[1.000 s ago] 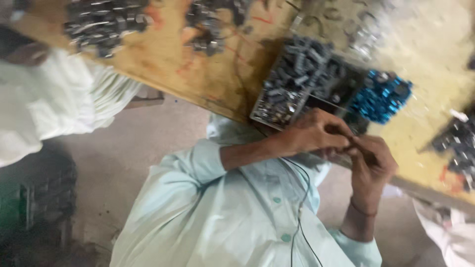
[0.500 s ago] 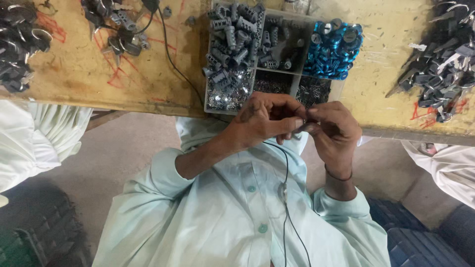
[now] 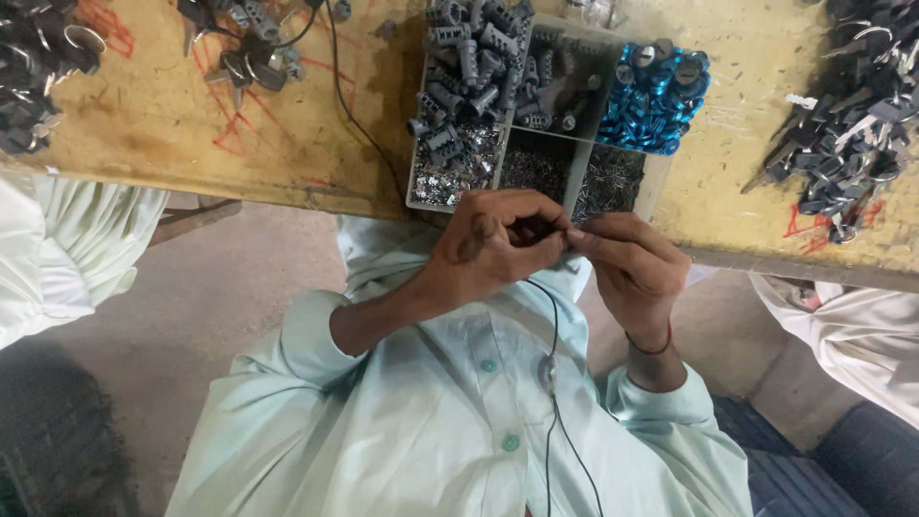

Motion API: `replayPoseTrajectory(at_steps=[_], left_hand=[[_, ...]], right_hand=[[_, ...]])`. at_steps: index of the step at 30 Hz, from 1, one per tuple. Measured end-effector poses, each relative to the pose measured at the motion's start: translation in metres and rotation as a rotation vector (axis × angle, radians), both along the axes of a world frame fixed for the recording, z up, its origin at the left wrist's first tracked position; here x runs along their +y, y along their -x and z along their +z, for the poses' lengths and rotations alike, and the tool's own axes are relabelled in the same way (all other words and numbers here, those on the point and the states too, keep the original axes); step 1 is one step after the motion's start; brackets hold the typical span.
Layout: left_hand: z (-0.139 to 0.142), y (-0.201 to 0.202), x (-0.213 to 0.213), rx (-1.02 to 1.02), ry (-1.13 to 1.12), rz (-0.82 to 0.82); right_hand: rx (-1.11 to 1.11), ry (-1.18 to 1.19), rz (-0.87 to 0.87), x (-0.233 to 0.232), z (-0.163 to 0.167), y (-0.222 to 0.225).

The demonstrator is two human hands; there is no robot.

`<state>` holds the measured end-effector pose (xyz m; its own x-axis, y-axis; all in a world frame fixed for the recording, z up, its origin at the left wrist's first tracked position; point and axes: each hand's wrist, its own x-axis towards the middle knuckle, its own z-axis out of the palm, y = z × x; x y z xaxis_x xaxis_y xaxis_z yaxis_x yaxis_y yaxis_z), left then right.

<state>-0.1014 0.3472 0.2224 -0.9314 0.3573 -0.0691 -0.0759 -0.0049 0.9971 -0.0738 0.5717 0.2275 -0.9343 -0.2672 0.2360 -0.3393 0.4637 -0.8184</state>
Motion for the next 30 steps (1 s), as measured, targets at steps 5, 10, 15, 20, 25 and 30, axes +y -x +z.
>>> replayPoseTrajectory(at_steps=[5,10,15,20,25,30], left_hand=[[0.001,-0.001,-0.02,-0.368,-0.23,-0.167],[-0.004,-0.003,-0.046,-0.56,-0.481,-0.146],[-0.004,-0.004,-0.059,-0.526,-0.46,-0.137],[-0.004,0.001,-0.066,-0.399,-0.412,-0.134],[-0.017,0.014,-0.065,-0.426,-0.497,-0.121],[-0.03,0.012,-0.061,-0.393,-0.553,-0.074]], right_hand=[[-0.451,0.397,0.139,-0.012,-0.004,0.003],[-0.622,0.34,0.191,-0.033,0.032,0.036],[0.192,-0.571,0.054,-0.109,0.053,0.113],[0.08,-0.41,0.083,-0.113,0.06,0.121],[-0.262,-0.255,0.026,-0.064,0.044,0.066],[-0.352,-0.02,-0.238,-0.05,0.058,0.041]])
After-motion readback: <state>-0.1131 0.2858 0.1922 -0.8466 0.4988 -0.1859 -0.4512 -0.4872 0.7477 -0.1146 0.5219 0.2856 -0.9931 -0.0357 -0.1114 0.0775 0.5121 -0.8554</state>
